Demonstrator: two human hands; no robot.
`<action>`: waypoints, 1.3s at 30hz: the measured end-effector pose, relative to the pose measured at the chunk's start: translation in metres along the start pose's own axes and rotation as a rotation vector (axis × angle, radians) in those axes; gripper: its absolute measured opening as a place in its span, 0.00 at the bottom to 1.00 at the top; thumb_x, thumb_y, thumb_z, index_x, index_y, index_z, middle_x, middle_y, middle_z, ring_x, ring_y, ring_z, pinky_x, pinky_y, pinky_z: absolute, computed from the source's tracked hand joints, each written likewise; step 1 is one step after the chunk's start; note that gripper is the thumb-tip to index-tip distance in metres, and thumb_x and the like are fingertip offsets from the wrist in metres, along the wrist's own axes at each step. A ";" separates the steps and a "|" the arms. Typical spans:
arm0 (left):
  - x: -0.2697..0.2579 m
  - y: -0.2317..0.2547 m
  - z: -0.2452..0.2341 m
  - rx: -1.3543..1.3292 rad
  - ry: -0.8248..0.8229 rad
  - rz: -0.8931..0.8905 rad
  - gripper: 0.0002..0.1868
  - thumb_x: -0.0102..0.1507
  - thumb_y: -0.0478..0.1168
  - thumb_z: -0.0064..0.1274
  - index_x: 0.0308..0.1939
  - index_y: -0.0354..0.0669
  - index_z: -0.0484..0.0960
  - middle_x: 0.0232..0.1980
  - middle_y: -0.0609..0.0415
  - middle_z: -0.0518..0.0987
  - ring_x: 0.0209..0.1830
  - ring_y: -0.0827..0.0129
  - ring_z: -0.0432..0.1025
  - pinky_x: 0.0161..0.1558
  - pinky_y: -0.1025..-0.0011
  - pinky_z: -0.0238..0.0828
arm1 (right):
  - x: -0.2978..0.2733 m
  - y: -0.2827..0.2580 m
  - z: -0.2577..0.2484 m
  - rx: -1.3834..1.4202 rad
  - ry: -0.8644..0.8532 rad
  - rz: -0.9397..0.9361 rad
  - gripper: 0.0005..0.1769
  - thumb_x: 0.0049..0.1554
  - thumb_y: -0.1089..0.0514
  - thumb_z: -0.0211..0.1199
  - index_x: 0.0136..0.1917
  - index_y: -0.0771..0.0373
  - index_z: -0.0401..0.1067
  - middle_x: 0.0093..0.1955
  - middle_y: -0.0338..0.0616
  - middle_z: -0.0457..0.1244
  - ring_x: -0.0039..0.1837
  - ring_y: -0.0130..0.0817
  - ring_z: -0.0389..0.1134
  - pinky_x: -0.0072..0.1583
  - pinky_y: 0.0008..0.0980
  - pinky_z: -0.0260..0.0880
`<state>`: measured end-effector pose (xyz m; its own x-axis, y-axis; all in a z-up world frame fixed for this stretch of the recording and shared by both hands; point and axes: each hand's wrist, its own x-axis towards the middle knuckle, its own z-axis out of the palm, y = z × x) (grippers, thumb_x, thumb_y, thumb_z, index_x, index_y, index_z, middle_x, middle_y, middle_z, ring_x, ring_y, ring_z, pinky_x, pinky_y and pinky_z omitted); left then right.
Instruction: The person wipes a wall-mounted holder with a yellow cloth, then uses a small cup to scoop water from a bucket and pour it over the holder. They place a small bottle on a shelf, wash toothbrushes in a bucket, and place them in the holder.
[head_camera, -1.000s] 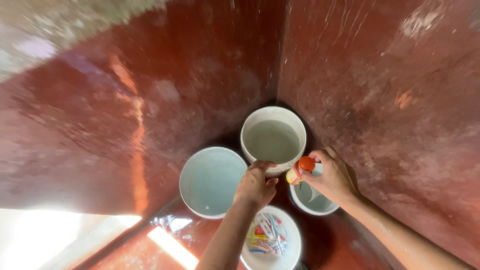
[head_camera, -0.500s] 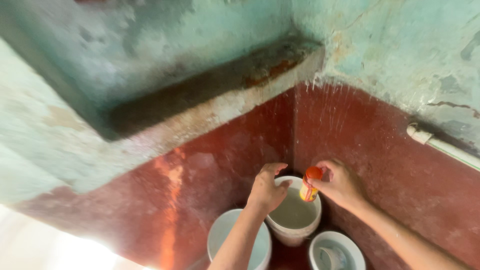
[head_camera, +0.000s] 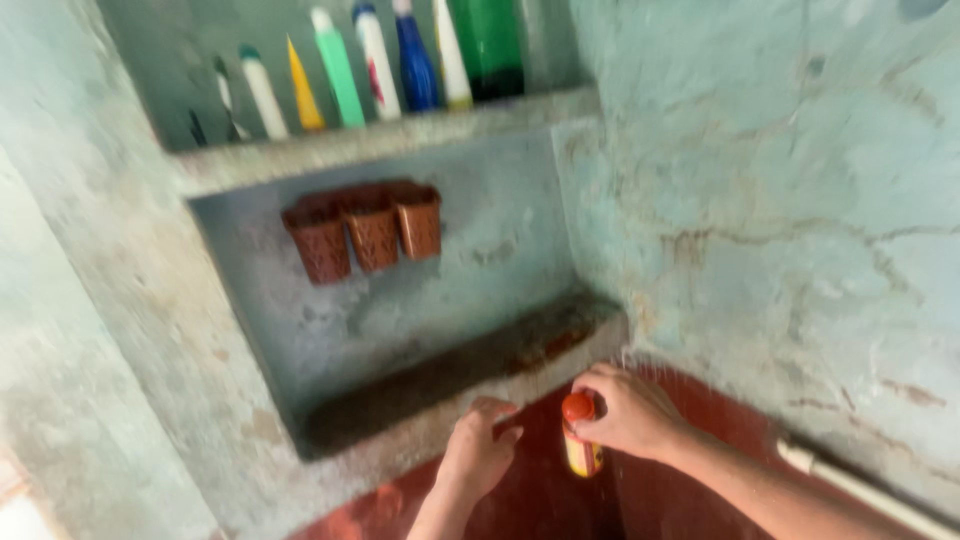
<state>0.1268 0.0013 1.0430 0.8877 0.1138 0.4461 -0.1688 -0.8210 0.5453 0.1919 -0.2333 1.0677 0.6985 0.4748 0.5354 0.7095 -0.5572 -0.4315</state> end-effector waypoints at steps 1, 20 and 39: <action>0.002 0.005 -0.010 0.019 0.024 0.024 0.18 0.58 0.38 0.61 0.53 0.45 0.82 0.62 0.49 0.76 0.64 0.54 0.70 0.63 0.63 0.67 | 0.005 -0.005 -0.011 -0.006 -0.015 -0.017 0.26 0.41 0.47 0.76 0.52 0.56 0.77 0.52 0.39 0.68 0.54 0.40 0.71 0.54 0.39 0.72; 0.063 0.044 -0.215 0.362 0.089 0.183 0.14 0.59 0.38 0.60 0.50 0.51 0.81 0.59 0.56 0.75 0.66 0.60 0.67 0.64 0.62 0.65 | 0.137 -0.153 -0.091 -0.004 0.159 -0.296 0.20 0.43 0.54 0.73 0.51 0.54 0.79 0.47 0.35 0.70 0.47 0.37 0.71 0.49 0.37 0.72; 0.139 -0.004 -0.334 0.533 0.188 0.450 0.10 0.57 0.32 0.55 0.40 0.45 0.87 0.57 0.52 0.76 0.61 0.57 0.71 0.59 0.60 0.70 | 0.315 -0.183 0.018 0.349 0.613 -0.439 0.28 0.43 0.66 0.74 0.59 0.63 0.75 0.52 0.40 0.70 0.42 0.28 0.72 0.44 0.26 0.76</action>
<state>0.1078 0.2069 1.3397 0.6844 -0.2451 0.6866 -0.2266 -0.9667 -0.1192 0.2838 0.0304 1.3016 0.2485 0.0881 0.9646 0.9643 -0.1169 -0.2377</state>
